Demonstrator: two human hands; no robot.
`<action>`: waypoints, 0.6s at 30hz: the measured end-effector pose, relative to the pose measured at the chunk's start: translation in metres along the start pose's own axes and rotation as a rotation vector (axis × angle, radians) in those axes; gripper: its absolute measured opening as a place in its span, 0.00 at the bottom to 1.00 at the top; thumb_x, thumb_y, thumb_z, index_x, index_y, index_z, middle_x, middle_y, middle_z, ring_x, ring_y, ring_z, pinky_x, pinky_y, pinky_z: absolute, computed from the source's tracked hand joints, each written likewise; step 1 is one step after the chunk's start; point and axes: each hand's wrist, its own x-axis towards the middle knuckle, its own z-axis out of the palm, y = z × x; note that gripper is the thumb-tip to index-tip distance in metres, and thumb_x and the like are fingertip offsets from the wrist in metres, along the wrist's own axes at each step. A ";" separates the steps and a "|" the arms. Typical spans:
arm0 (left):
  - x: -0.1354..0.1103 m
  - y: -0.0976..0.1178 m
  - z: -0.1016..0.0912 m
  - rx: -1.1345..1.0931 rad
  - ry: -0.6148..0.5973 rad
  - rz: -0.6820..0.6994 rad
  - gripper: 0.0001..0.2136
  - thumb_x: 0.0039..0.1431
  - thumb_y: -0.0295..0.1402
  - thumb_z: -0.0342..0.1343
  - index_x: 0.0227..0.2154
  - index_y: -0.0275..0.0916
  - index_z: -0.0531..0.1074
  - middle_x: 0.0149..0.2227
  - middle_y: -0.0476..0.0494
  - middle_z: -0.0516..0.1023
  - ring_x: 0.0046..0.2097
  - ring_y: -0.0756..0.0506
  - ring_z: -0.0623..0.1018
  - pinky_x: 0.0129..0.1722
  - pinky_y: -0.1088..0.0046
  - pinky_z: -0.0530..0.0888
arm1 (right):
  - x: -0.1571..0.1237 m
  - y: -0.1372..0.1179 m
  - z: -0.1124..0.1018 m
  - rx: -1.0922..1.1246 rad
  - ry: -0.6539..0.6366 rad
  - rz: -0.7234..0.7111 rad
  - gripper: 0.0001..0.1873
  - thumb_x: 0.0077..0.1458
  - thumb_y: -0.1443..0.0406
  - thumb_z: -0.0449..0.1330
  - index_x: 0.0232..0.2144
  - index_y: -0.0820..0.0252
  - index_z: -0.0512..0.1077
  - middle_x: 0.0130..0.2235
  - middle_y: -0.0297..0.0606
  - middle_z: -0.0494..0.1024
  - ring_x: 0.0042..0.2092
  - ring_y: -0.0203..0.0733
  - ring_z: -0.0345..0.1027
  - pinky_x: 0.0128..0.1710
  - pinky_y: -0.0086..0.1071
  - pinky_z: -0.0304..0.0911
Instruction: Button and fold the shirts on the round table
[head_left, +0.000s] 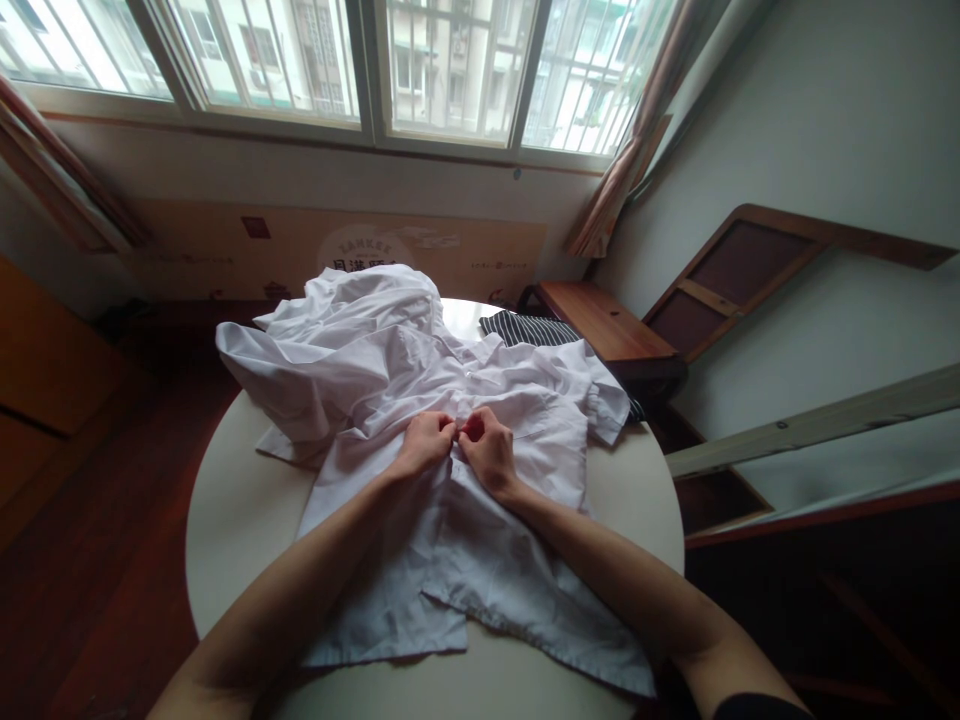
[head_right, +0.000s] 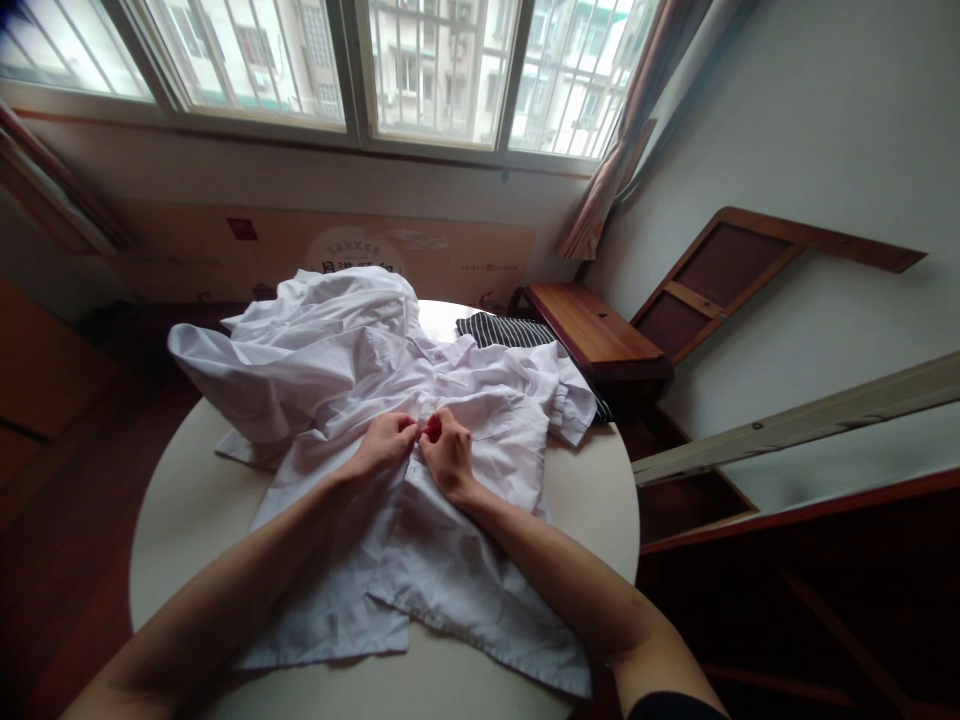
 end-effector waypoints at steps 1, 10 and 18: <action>0.000 0.000 0.001 0.017 0.005 0.001 0.11 0.55 0.29 0.50 0.25 0.35 0.77 0.24 0.47 0.76 0.29 0.49 0.72 0.28 0.76 0.63 | 0.000 0.001 0.001 0.036 -0.001 0.024 0.05 0.45 0.66 0.59 0.28 0.56 0.66 0.26 0.30 0.74 0.29 0.38 0.68 0.35 0.32 0.63; -0.003 0.000 0.003 0.118 0.000 0.156 0.09 0.61 0.29 0.48 0.30 0.37 0.73 0.32 0.45 0.77 0.35 0.47 0.74 0.37 0.74 0.67 | 0.024 0.005 -0.008 0.827 -0.203 0.700 0.20 0.33 0.72 0.68 0.22 0.57 0.59 0.21 0.28 0.69 0.24 0.34 0.68 0.28 0.30 0.67; -0.012 -0.004 0.003 0.486 0.052 0.311 0.10 0.63 0.33 0.46 0.35 0.38 0.72 0.39 0.41 0.76 0.44 0.41 0.72 0.45 0.65 0.65 | 0.027 0.005 -0.021 0.689 -0.295 0.626 0.15 0.35 0.73 0.67 0.24 0.59 0.64 0.24 0.32 0.73 0.27 0.37 0.70 0.29 0.31 0.68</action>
